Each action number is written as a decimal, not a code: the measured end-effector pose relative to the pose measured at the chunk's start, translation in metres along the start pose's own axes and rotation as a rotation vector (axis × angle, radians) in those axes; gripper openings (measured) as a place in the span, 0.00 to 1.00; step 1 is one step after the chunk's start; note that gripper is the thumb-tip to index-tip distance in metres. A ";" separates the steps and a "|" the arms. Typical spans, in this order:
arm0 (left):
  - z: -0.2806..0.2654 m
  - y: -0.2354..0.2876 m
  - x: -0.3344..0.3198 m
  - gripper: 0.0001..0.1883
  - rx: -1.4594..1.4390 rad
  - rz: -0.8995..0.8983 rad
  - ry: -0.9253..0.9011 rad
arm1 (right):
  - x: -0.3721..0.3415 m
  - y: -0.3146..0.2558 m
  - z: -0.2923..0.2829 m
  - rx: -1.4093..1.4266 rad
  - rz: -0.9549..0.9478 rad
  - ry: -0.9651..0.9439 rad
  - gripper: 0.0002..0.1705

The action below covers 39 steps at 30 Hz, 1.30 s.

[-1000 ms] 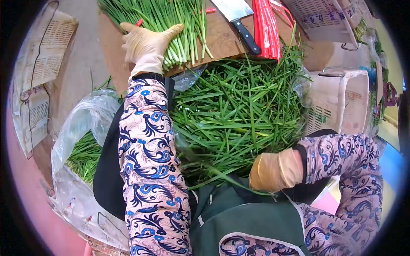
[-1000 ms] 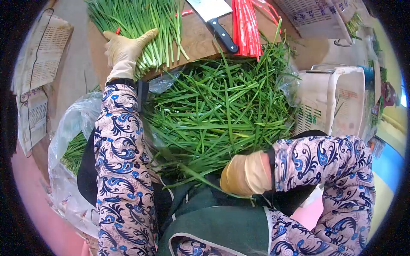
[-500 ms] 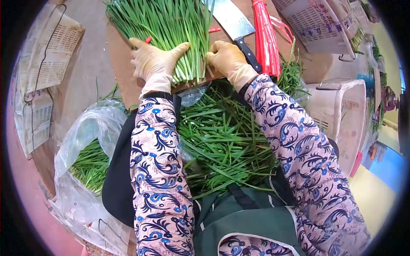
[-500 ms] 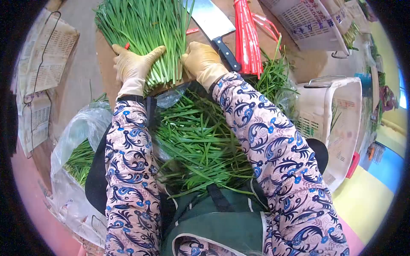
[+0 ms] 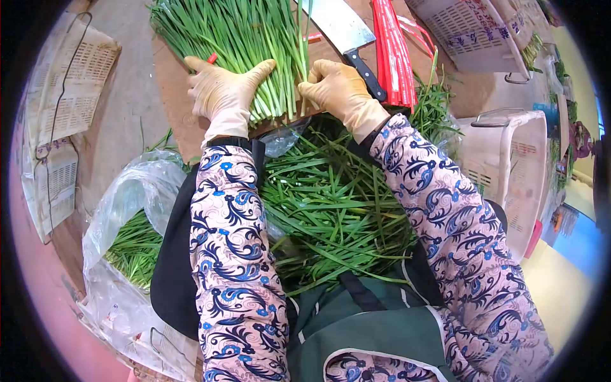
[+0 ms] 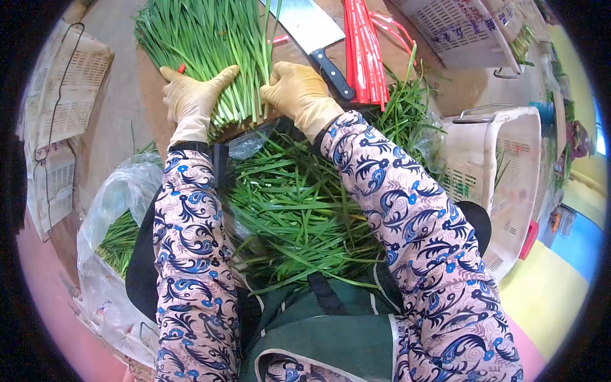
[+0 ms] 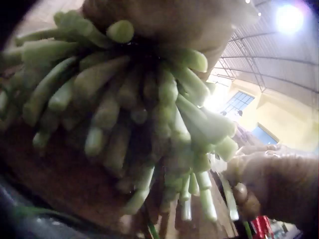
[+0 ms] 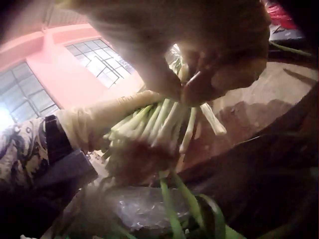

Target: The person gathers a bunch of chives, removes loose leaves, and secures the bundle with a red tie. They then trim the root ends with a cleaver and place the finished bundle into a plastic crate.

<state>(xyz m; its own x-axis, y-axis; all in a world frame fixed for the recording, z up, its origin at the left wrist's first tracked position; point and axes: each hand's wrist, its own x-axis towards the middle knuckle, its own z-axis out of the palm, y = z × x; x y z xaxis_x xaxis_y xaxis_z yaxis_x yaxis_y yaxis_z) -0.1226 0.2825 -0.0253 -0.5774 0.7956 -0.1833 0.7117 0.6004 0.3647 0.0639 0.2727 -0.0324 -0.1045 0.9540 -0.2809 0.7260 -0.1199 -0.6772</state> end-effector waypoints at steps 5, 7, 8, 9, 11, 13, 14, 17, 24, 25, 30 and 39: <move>0.002 0.000 0.000 0.71 -0.009 -0.001 0.020 | -0.003 -0.004 0.005 0.127 0.061 -0.005 0.14; 0.003 -0.001 0.001 0.71 -0.018 0.005 0.017 | 0.003 0.000 0.012 0.333 0.178 -0.058 0.14; 0.003 -0.001 0.001 0.71 -0.019 0.005 0.013 | 0.006 0.002 0.015 0.364 0.204 -0.088 0.16; 0.002 -0.001 0.001 0.72 -0.020 0.006 0.009 | 0.006 0.004 0.016 0.392 0.192 -0.093 0.16; 0.001 0.000 0.000 0.72 -0.019 0.004 0.005 | 0.006 0.006 0.017 0.446 0.169 -0.104 0.16; 0.000 0.001 0.000 0.72 -0.013 0.000 0.005 | 0.009 0.007 0.016 0.485 0.199 -0.123 0.16; 0.000 0.001 0.000 0.72 -0.009 0.002 0.006 | 0.010 0.008 0.016 0.504 0.215 -0.132 0.16; 0.001 -0.001 0.001 0.72 -0.005 0.008 0.013 | 0.009 0.001 0.015 0.511 0.261 -0.066 0.15; 0.002 -0.002 0.000 0.71 -0.026 0.019 0.021 | 0.021 0.021 0.022 0.448 0.209 0.147 0.15; 0.002 -0.002 0.000 0.71 -0.034 0.022 0.018 | 0.020 0.018 0.020 0.476 0.217 0.139 0.15; 0.000 0.001 -0.002 0.70 -0.003 0.010 0.016 | 0.023 0.010 0.007 0.495 0.219 -0.069 0.13; 0.003 -0.002 0.001 0.71 -0.014 0.029 0.017 | 0.012 0.013 0.008 0.675 0.207 -0.027 0.13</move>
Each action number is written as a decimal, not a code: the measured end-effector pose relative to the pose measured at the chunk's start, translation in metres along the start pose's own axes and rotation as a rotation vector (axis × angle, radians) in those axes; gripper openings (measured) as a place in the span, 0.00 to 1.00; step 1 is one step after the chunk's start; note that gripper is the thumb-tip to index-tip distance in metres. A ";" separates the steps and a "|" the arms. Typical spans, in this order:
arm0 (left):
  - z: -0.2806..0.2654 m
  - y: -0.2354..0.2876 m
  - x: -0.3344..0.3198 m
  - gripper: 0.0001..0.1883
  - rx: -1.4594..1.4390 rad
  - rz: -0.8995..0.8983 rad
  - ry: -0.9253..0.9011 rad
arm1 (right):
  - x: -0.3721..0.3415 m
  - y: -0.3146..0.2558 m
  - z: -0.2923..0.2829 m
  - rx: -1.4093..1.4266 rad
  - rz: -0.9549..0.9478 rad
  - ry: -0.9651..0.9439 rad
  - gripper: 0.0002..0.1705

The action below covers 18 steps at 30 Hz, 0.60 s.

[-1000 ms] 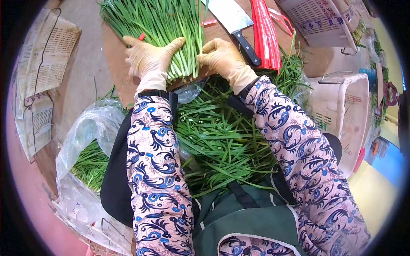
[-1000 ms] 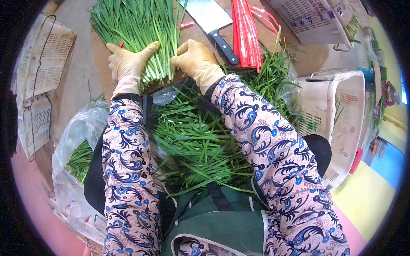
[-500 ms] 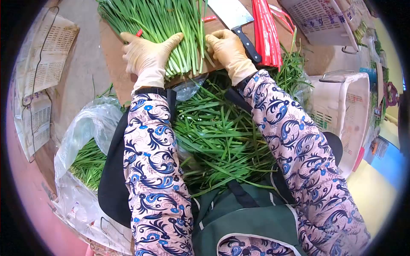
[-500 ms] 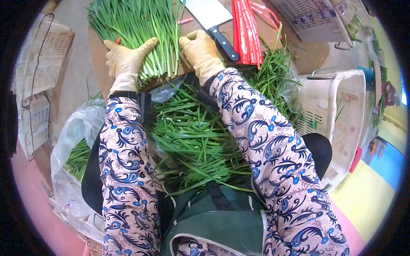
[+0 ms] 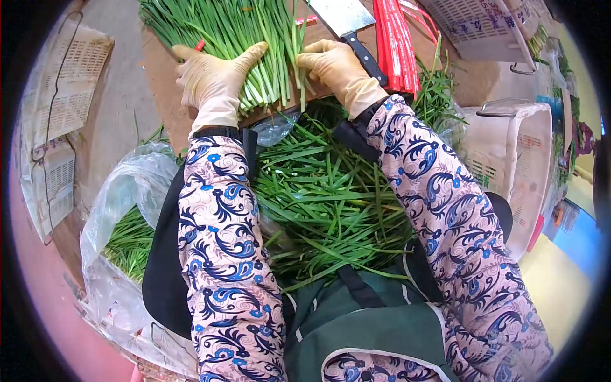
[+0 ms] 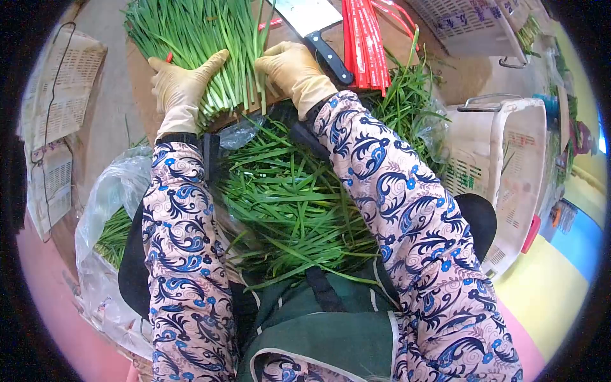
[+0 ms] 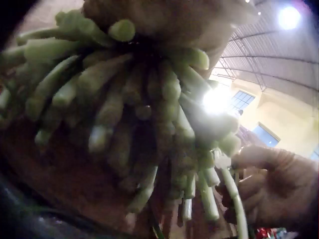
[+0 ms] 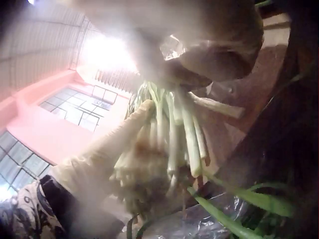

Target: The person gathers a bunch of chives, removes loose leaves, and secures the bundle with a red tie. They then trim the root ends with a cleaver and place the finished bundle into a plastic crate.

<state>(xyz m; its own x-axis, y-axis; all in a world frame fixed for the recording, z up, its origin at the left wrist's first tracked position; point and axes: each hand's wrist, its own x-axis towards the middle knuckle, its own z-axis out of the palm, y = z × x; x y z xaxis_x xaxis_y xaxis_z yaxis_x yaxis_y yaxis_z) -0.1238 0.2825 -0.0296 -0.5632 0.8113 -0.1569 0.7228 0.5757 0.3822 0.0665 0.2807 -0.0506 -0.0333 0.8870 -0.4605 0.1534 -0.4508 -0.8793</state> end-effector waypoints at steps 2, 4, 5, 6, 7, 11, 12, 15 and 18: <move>0.002 -0.001 0.002 0.71 -0.010 0.006 0.008 | -0.001 -0.002 0.002 0.022 0.006 -0.070 0.14; 0.004 -0.003 0.003 0.72 -0.015 0.012 0.021 | 0.000 -0.002 0.006 0.016 -0.010 -0.077 0.12; 0.005 -0.003 0.003 0.72 -0.021 0.016 0.028 | -0.001 -0.003 0.007 0.048 0.017 -0.108 0.12; 0.005 -0.004 0.003 0.73 -0.027 0.019 0.036 | -0.001 -0.004 0.007 0.078 0.044 -0.140 0.12; 0.005 -0.004 0.004 0.73 -0.033 0.022 0.045 | 0.000 -0.001 0.011 0.099 0.029 -0.139 0.11; 0.000 -0.003 0.003 0.74 -0.022 0.013 0.004 | -0.001 -0.005 0.019 0.064 0.031 -0.231 0.09; -0.001 -0.002 0.002 0.74 -0.021 0.012 0.002 | -0.001 -0.006 0.020 0.059 0.031 -0.230 0.09; -0.002 -0.003 0.002 0.73 -0.021 0.016 0.007 | -0.004 -0.011 0.022 0.073 0.049 -0.236 0.09; 0.000 -0.002 0.002 0.73 -0.017 0.018 0.006 | -0.005 -0.013 0.020 0.095 0.030 -0.202 0.08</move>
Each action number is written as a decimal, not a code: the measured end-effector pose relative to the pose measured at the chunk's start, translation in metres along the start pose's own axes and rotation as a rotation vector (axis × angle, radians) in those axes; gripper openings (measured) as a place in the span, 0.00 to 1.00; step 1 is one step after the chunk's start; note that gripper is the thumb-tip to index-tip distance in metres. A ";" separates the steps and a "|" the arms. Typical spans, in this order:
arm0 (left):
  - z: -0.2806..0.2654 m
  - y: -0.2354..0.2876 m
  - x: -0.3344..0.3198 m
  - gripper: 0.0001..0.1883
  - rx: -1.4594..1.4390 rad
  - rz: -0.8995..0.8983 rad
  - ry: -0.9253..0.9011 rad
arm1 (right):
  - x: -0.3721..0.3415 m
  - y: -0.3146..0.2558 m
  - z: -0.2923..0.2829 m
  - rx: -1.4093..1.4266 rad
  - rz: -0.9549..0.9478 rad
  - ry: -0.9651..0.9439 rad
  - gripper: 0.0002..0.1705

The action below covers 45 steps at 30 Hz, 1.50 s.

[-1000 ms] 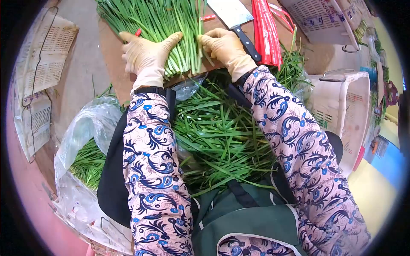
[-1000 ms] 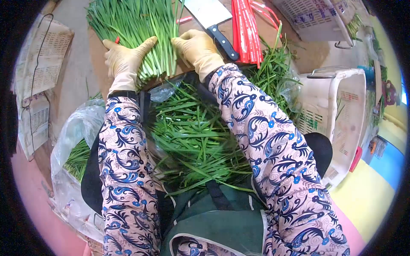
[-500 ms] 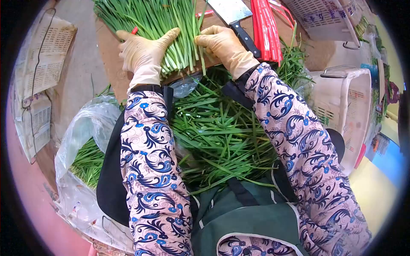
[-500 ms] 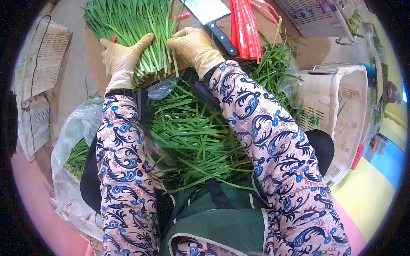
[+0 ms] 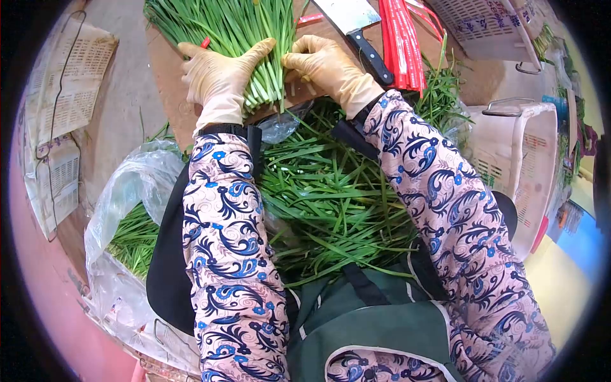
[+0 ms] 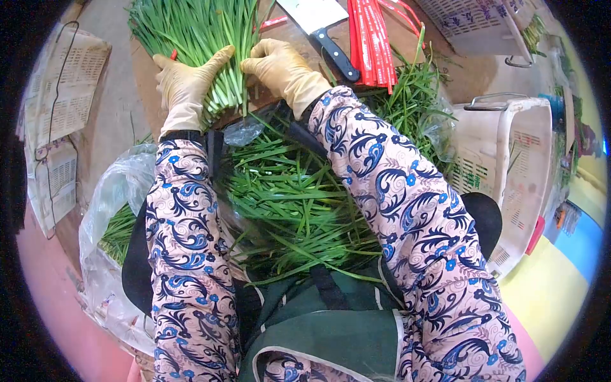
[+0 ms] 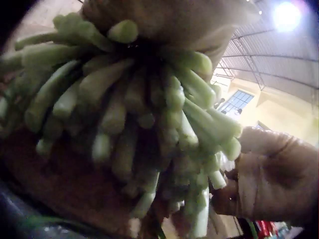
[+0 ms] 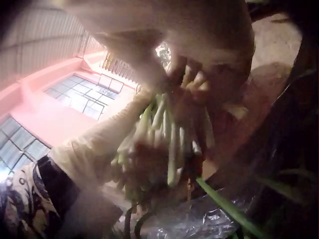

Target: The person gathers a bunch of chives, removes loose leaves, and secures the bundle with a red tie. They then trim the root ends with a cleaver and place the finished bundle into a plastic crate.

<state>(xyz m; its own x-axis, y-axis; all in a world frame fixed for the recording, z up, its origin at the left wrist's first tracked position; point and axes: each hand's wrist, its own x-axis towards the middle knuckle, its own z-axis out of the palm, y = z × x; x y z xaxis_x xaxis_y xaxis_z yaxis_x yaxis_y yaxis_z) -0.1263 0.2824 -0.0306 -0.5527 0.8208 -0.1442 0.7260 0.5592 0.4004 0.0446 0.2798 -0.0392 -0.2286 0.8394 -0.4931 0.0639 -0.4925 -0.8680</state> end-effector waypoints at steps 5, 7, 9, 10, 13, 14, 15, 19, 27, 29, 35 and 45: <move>0.000 0.002 0.000 0.75 0.012 -0.020 0.006 | 0.030 0.029 0.002 -0.289 -0.277 0.186 0.09; 0.000 0.003 0.001 0.74 0.050 -0.053 0.004 | 0.031 0.020 0.009 -0.493 -0.336 0.243 0.09; -0.007 0.004 -0.001 0.75 0.004 -0.058 -0.052 | 0.025 0.012 0.013 -0.500 -0.219 0.261 0.16; -0.010 0.005 -0.001 0.75 -0.017 -0.062 -0.082 | 0.023 0.008 0.014 -0.540 -0.202 0.271 0.16; -0.011 0.009 -0.002 0.75 -0.017 -0.074 -0.097 | 0.024 0.018 0.004 -0.546 -0.247 0.302 0.17; -0.009 0.008 0.000 0.75 -0.023 -0.078 -0.111 | 0.027 0.024 0.002 -0.571 -0.266 0.328 0.16; -0.007 0.008 0.001 0.74 0.003 -0.083 -0.095 | 0.019 0.018 0.002 -0.678 -0.279 0.368 0.19; -0.003 0.008 0.005 0.74 0.043 -0.109 -0.118 | 0.007 0.018 -0.003 -0.610 -0.189 0.332 0.23; -0.011 0.006 0.000 0.74 0.003 -0.072 -0.069 | -0.043 -0.012 0.011 -0.826 0.215 -0.419 0.27; -0.004 0.003 0.002 0.71 0.028 -0.065 -0.022 | -0.051 -0.013 0.024 -1.000 0.277 -0.593 0.25; -0.010 0.006 -0.002 0.75 -0.012 -0.061 -0.073 | -0.032 -0.007 0.009 -0.834 0.308 -0.583 0.18; -0.002 0.005 -0.001 0.72 0.021 -0.046 -0.011 | -0.006 -0.010 -0.017 -0.723 0.009 -0.022 0.21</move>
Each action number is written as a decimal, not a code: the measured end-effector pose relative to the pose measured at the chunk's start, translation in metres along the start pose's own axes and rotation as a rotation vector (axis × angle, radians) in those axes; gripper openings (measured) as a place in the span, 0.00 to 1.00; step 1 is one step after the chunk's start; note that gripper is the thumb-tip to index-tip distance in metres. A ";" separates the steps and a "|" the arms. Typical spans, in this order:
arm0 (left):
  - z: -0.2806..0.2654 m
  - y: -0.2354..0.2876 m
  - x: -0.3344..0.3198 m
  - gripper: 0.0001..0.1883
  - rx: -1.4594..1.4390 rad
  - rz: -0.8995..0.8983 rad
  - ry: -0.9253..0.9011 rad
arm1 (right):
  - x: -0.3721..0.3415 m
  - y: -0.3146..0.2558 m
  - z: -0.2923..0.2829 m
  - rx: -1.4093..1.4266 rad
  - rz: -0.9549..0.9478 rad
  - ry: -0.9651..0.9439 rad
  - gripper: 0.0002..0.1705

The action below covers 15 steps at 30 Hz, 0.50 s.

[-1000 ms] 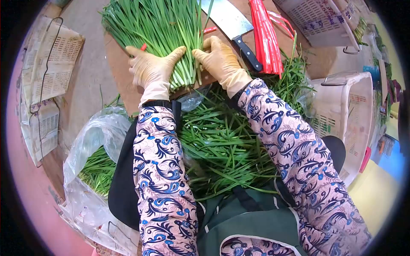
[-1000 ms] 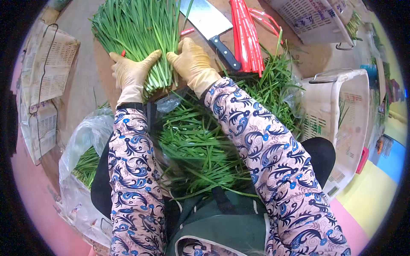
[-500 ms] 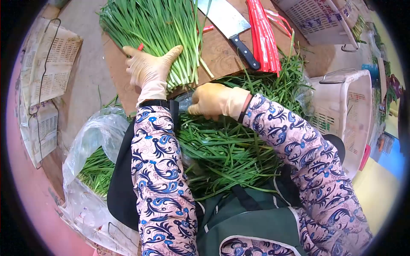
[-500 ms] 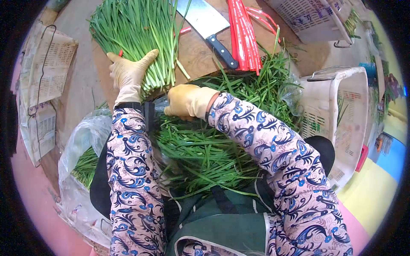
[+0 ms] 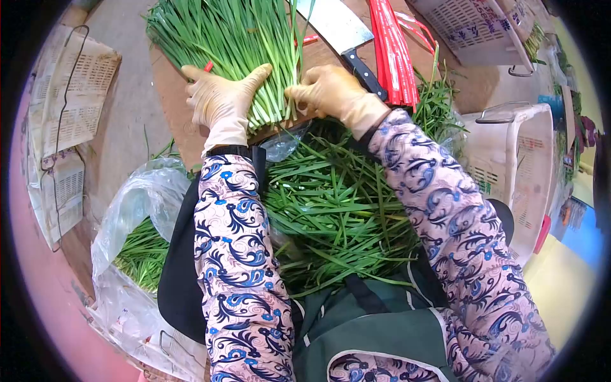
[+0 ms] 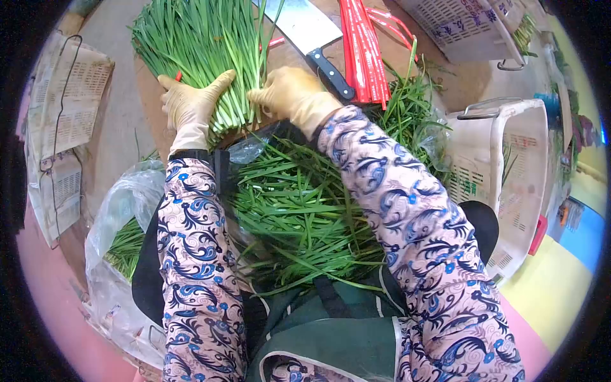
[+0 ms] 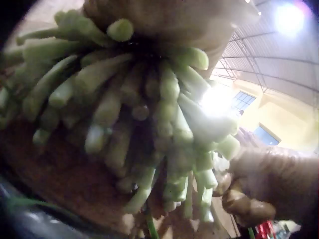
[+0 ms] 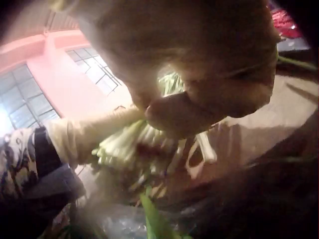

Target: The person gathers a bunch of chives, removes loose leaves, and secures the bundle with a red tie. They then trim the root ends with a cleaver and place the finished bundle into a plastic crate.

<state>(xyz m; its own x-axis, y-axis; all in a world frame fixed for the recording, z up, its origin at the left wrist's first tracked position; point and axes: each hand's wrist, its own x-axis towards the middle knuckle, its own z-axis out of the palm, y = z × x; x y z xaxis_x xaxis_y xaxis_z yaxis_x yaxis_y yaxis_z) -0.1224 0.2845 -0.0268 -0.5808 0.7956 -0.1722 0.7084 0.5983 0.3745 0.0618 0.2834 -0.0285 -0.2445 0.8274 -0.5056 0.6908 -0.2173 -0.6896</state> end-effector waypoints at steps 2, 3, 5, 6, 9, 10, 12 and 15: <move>-0.003 0.001 0.000 0.72 -0.010 -0.002 -0.011 | 0.004 0.005 0.013 -0.018 0.015 0.042 0.19; -0.003 0.000 0.000 0.72 0.000 -0.003 0.000 | 0.002 0.001 0.016 -0.022 0.025 0.049 0.18; 0.001 -0.001 0.000 0.72 0.018 0.002 0.010 | -0.009 -0.002 0.017 -0.137 -0.078 0.166 0.18; -0.001 0.001 -0.001 0.71 0.001 -0.006 -0.001 | -0.016 -0.008 0.014 -0.197 -0.129 0.228 0.18; 0.000 0.001 -0.001 0.70 0.013 0.001 0.012 | -0.027 -0.019 0.013 -0.290 -0.187 0.254 0.21; -0.001 0.001 -0.001 0.71 0.027 0.001 0.008 | -0.025 -0.019 0.014 -0.295 -0.192 0.176 0.21; 0.000 0.001 -0.001 0.71 0.019 0.002 0.014 | -0.017 -0.011 0.024 -0.241 -0.222 0.211 0.20; -0.001 0.001 -0.001 0.72 0.018 -0.010 -0.004 | -0.002 -0.003 0.038 -0.079 -0.150 0.220 0.20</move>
<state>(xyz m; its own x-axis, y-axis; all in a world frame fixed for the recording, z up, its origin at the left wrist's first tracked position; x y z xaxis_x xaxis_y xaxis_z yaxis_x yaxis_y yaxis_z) -0.1211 0.2843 -0.0254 -0.5865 0.7898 -0.1796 0.7095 0.6079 0.3565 0.0343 0.2628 -0.0449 -0.2007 0.9418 -0.2698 0.7113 -0.0493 -0.7012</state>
